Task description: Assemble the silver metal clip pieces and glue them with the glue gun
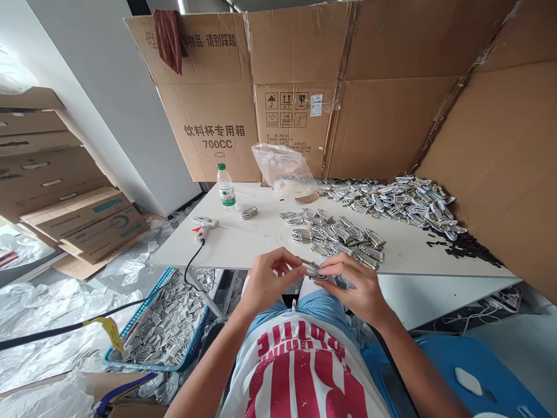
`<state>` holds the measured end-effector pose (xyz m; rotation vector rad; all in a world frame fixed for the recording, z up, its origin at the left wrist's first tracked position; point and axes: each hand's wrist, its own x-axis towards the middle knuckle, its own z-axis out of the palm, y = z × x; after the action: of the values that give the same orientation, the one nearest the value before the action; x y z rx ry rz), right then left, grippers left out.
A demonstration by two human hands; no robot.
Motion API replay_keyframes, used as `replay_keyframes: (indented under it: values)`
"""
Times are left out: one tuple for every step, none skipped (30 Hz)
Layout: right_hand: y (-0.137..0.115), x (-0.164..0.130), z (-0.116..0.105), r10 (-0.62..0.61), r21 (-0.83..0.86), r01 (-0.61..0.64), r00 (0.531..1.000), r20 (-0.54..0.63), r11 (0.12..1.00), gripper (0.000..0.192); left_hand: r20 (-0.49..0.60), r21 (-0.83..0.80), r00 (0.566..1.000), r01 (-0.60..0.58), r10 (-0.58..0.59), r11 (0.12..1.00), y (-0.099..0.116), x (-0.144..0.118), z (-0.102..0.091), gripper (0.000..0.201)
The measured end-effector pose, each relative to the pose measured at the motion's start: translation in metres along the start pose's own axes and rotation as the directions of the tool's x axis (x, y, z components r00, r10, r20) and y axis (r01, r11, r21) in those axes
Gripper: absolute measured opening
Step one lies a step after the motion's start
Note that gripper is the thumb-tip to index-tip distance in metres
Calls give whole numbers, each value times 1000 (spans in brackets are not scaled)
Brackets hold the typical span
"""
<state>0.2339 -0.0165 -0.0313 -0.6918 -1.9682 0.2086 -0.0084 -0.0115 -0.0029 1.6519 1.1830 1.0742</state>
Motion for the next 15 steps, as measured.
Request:
replay_keyframes:
  values:
    - [-2,1,0,-9,-3,9,1000,-3,1000,19,-8,14,1000,-3,3,1000,0,-1,0,21]
    - [-3,1,0,-17,-5,17,1000,-3,1000,20,-14,28,1000,-5,6,1000,0,-1,0,20]
    - [-5,2,0,-24,-6,24,1000,-2,1000,20,-19,42,1000,-8,9,999,0,-2,1,20]
    - [-7,3,0,-31,-7,31,1000,0,1000,21,-23,54,1000,-12,13,998,1,-2,1,19]
    - [-8,3,-1,-35,-6,35,999,3,999,21,-27,63,999,-18,20,998,1,-2,1,19]
    - [-9,4,-1,-38,-6,38,999,3,999,21,-32,70,999,-31,33,997,2,-2,1,18]
    - [-10,4,-1,-42,-7,42,999,2,999,21,-35,78,998,-52,55,996,2,-2,1,17]
    - [-11,4,-1,-46,-8,46,999,-1,999,20,-34,85,996,-85,88,993,3,-1,0,16]
    - [-12,5,-1,-49,-8,49,999,-4,999,20,-27,91,991,-125,128,988,3,0,-1,14]
    - [-13,5,-1,-52,-9,52,999,-8,999,20,-16,96,985,-169,171,981,3,1,-1,13]
    - [-13,5,-1,-54,-9,54,998,-12,998,19,-1,94,978,-207,208,974,3,2,-3,11]
    - [-14,5,0,-56,-10,56,998,-15,998,19,14,83,973,-230,230,970,2,4,-4,11]
    - [-15,5,0,-58,-8,57,998,-17,998,19,27,62,972,-235,234,970,1,5,-5,11]
    - [-15,5,0,-58,-4,58,998,-15,998,19,39,35,974,-225,224,974,0,6,-6,13]
    - [-15,4,1,-58,3,58,998,-11,998,18,54,11,977,-206,205,979,-2,7,-8,16]
